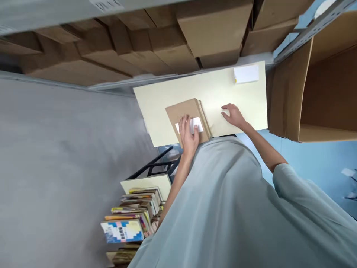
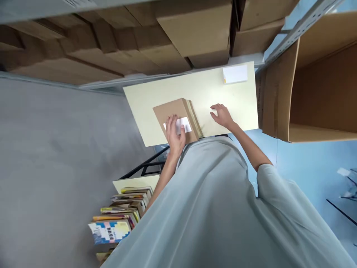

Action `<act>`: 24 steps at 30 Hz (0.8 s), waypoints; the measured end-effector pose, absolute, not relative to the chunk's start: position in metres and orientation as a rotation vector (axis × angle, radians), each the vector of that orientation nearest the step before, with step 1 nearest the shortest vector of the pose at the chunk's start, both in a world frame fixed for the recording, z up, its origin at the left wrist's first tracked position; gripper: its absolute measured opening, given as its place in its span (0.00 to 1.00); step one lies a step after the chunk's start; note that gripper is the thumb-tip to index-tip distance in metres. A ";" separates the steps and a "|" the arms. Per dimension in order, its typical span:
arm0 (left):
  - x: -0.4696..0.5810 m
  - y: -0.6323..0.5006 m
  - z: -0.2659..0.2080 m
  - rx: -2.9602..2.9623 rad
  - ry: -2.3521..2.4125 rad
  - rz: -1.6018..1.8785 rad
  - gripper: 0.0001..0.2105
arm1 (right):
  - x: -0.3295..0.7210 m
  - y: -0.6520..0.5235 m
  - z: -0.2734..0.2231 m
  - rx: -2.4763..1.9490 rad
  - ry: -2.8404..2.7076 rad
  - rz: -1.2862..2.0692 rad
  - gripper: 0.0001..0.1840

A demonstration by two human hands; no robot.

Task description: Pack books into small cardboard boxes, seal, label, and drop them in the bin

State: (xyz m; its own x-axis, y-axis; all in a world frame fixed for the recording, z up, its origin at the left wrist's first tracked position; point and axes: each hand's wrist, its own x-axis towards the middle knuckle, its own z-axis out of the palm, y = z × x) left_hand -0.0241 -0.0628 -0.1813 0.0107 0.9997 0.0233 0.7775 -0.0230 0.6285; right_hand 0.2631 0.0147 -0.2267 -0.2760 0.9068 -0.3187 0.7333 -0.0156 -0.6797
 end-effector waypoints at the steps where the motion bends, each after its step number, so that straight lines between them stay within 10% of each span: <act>1: -0.023 -0.066 -0.184 1.842 1.821 0.654 0.25 | 0.266 0.000 -0.237 -1.750 -2.022 1.237 0.23; 24: -0.013 -0.070 -0.214 1.721 1.894 0.587 0.27 | 0.209 0.003 -0.274 -1.430 -2.092 1.816 0.19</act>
State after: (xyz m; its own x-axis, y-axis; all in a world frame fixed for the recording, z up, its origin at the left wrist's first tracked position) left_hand -0.0127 -0.0700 -0.2137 -0.0661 0.9944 -0.0823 0.7736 0.1032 0.6252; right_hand 0.2092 0.0035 -0.2740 -0.5790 0.6295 -0.5181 0.6016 -0.0991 -0.7927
